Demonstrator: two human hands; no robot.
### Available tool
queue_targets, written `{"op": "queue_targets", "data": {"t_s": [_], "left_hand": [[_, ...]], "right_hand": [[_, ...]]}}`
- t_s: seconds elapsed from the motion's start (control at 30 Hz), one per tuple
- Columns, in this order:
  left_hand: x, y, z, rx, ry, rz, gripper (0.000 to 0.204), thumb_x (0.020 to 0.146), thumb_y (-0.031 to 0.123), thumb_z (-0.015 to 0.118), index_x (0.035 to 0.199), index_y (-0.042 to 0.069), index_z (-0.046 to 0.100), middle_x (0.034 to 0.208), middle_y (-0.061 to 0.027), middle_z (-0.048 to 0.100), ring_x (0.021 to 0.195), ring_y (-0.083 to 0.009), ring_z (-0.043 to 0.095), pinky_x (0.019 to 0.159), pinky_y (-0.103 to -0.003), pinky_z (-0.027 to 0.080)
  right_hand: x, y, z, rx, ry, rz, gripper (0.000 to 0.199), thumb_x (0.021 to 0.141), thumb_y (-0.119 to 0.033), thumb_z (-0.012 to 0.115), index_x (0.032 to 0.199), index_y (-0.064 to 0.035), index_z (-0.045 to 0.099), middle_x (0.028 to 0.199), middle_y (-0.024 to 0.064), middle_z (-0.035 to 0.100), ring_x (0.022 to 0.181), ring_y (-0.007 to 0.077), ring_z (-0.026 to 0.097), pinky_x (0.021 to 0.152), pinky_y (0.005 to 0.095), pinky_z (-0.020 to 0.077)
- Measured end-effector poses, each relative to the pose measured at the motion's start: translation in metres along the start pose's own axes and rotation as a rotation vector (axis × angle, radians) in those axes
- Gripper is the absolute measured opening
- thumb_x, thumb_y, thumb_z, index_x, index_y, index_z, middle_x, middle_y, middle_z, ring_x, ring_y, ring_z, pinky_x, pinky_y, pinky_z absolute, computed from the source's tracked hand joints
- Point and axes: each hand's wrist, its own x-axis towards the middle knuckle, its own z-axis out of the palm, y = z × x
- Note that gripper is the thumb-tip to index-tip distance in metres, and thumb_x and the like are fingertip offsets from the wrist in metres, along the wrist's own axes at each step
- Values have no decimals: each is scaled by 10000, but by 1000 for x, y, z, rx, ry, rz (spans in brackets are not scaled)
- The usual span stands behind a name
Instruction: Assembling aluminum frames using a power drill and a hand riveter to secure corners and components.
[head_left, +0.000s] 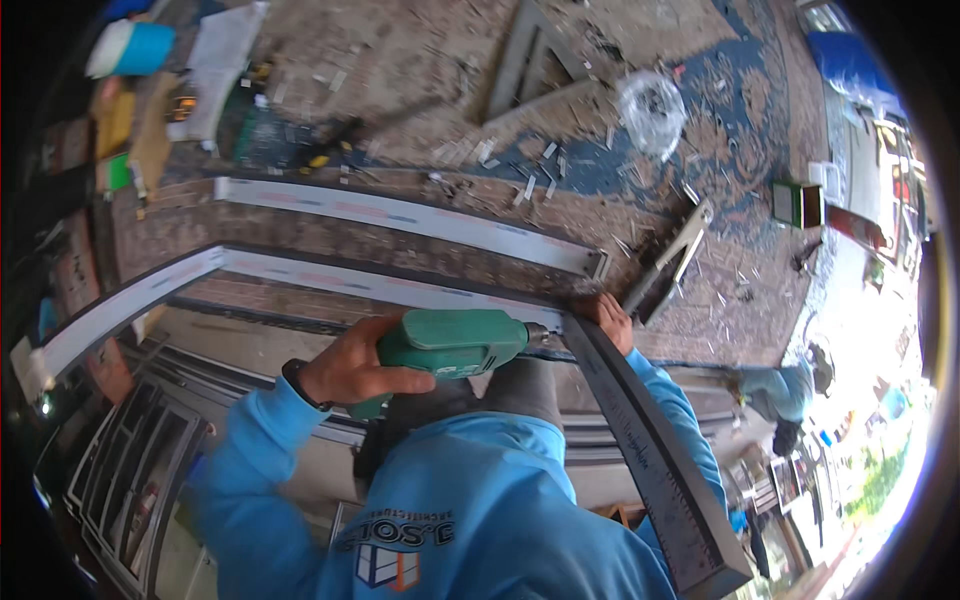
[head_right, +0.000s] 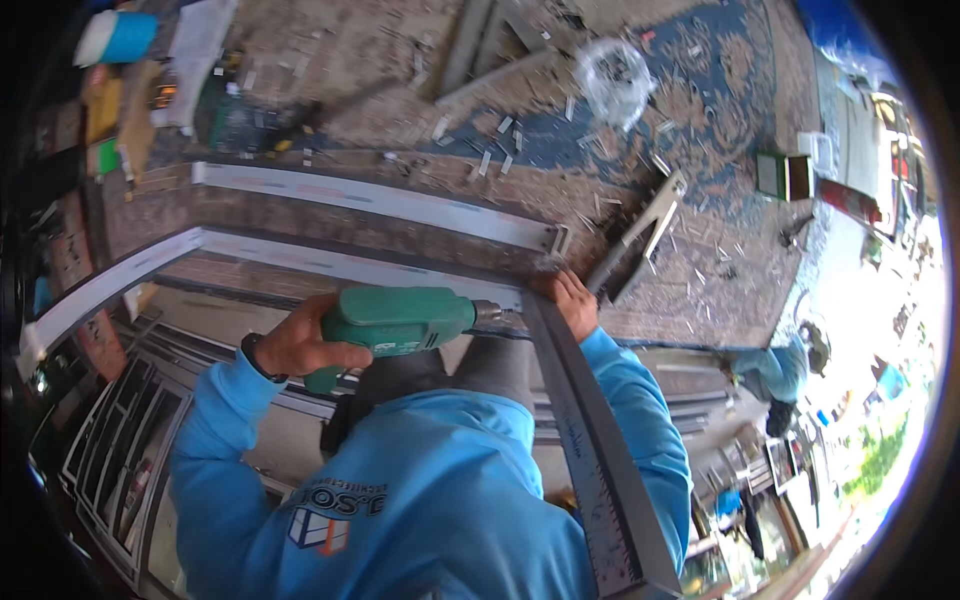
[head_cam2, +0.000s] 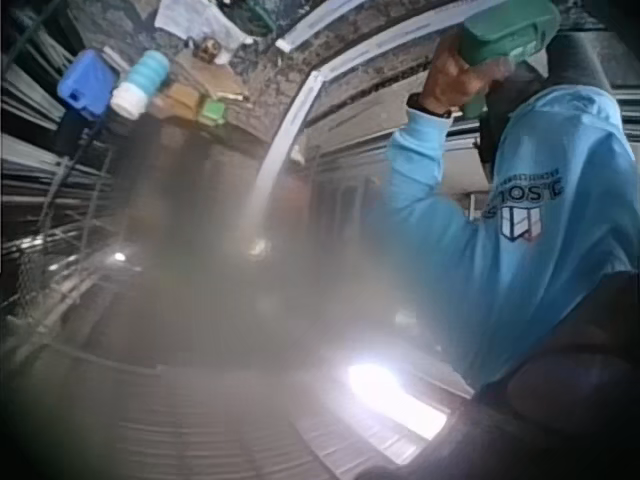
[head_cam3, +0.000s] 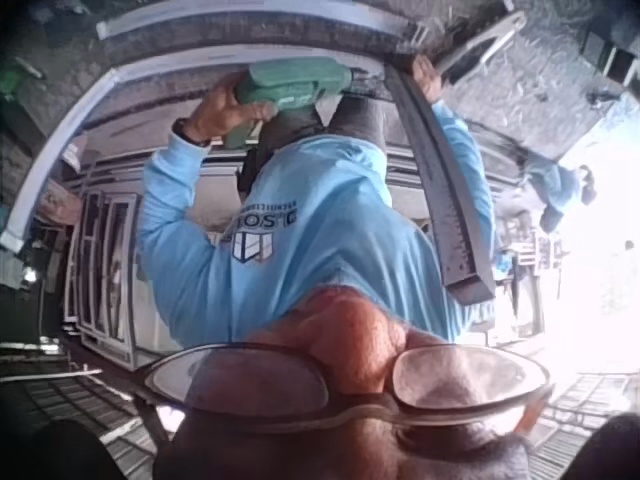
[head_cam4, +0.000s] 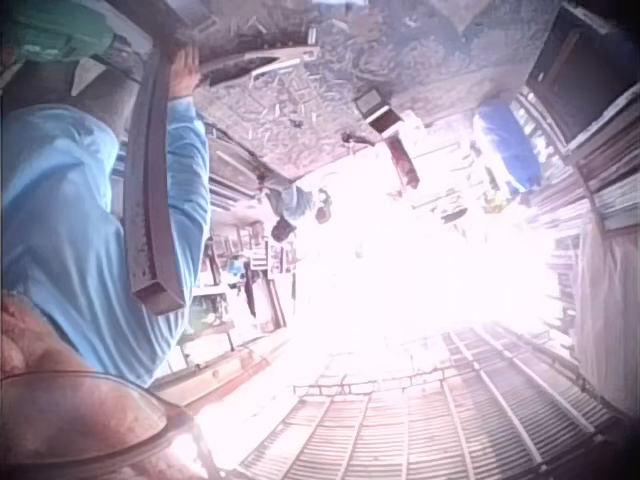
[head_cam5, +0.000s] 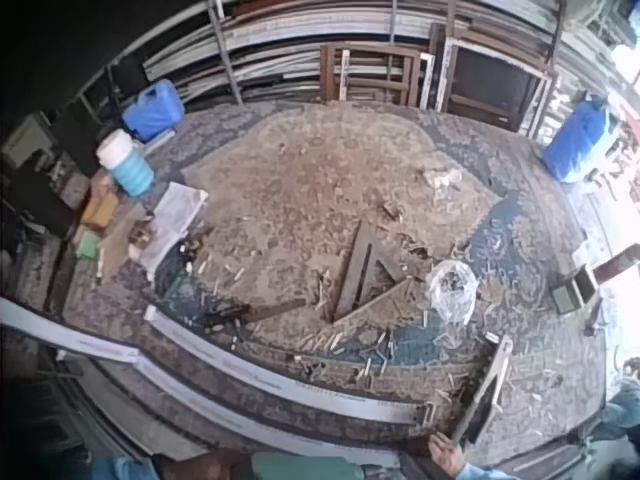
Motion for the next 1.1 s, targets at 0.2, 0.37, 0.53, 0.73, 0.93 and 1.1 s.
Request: {"op": "queue_targets", "data": {"t_s": [0.2, 0.37, 0.53, 0.73, 0.93, 1.1], "left_hand": [[-80, 31, -12, -719, 61, 370, 750, 765, 351, 804, 1362, 19, 494, 1144, -185, 625, 889, -221, 640, 716, -336, 538], [21, 94, -64, 582, 602, 820, 899, 841, 150, 731, 1580, 97, 221, 1301, -180, 526, 1092, -325, 580, 932, -445, 478], [164, 98, -134, 1121, 1048, 606, 1033, 777, 116, 765, 1580, 412, 185, 1189, -268, 486, 1003, -505, 588, 790, -572, 520], [206, 73, -146, 1165, 1166, 615, 922, 805, 213, 797, 1564, 317, 285, 1290, -281, 466, 1155, -506, 524, 934, -564, 480], [202, 76, -5, 582, 473, 868, 765, 854, 393, 800, 1404, -26, 474, 1289, -196, 603, 1221, -309, 576, 1015, -432, 486], [186, 114, 49, 185, 215, 925, 657, 903, 445, 728, 1371, 30, 528, 1155, -113, 653, 1062, -207, 629, 872, -370, 528]], "right_hand": [[2, -24, -3, 88, -22, 126, 355, 807, -112, 653, 1150, -33, 615, 1072, 163, 625, 1018, 370, 609, 871, 421, 513], [-11, -43, -54, 54, 306, 150, 489, 786, -16, 666, 1256, -15, 528, 1124, 184, 603, 1008, 354, 610, 813, 427, 521], [36, -2, -78, -84, 431, 882, 452, 835, -344, 743, 1155, -56, 604, 1020, 178, 688, 949, 361, 675, 822, 453, 535], [53, 44, -65, -247, 309, 1059, 486, 816, -431, 724, 1070, -35, 601, 1018, 229, 696, 986, 430, 663, 850, 517, 520], [63, -20, -139, 701, 407, 709, 269, 981, -189, 605, 1178, -15, 550, 804, 32, 569, 686, 134, 593, 606, 293, 518], [118, -69, -179, 1011, -43, 352, 359, 1049, -305, 544, 1203, 14, 608, 917, 55, 655, 760, 129, 617, 697, 257, 521]]}}
